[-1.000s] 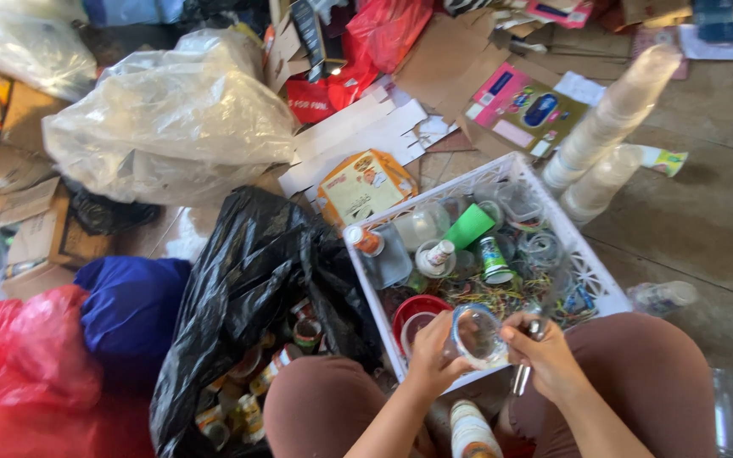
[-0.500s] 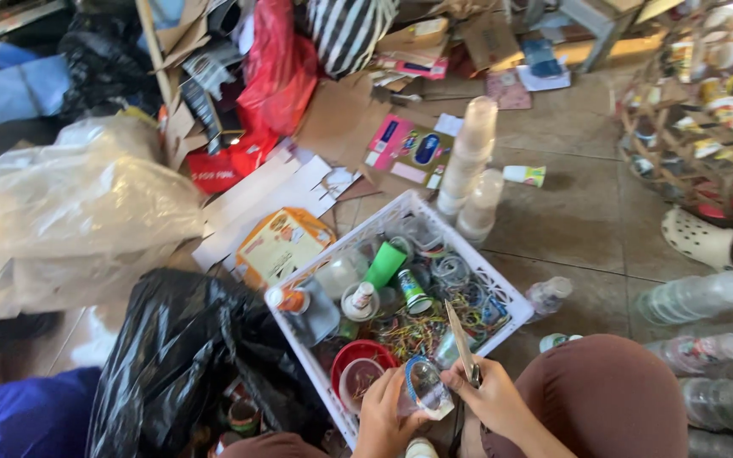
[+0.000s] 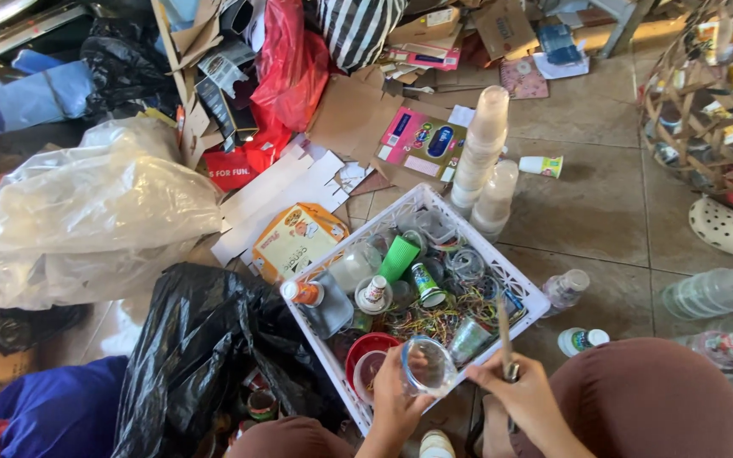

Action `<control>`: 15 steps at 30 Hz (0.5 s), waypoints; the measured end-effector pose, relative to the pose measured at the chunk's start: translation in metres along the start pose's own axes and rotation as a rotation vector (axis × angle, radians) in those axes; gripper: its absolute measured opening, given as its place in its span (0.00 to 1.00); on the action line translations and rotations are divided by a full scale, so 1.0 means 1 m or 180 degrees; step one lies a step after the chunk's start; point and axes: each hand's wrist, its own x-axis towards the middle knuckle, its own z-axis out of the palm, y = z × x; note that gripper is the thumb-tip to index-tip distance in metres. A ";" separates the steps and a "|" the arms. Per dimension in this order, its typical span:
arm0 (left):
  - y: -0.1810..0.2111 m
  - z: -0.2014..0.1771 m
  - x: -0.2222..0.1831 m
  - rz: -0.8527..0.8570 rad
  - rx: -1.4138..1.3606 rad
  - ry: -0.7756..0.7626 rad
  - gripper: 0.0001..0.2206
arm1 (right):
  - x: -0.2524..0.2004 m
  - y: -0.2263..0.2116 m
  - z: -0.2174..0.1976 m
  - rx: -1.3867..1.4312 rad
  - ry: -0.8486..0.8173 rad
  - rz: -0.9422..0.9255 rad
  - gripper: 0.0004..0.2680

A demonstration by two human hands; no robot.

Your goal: The person sits on the floor and uses a knife to cut the rims off plastic containers. They pick up containers from a white crate, slice around the top edge, and place the cut pieces into a red bowl. The person handles several containers one at a time in a cluttered room.

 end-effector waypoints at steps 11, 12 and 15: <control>0.007 0.002 -0.024 0.0475 -0.0742 -0.0406 0.26 | -0.025 -0.048 0.015 -0.0146 -0.0080 -0.0564 0.12; 0.008 0.003 -0.025 0.0471 -0.0743 -0.0402 0.26 | -0.024 -0.036 0.013 -0.0149 -0.0084 -0.0560 0.12; 0.011 0.005 -0.027 0.0405 -0.0874 -0.0461 0.27 | -0.013 0.011 0.008 0.1204 -0.0702 -0.0615 0.20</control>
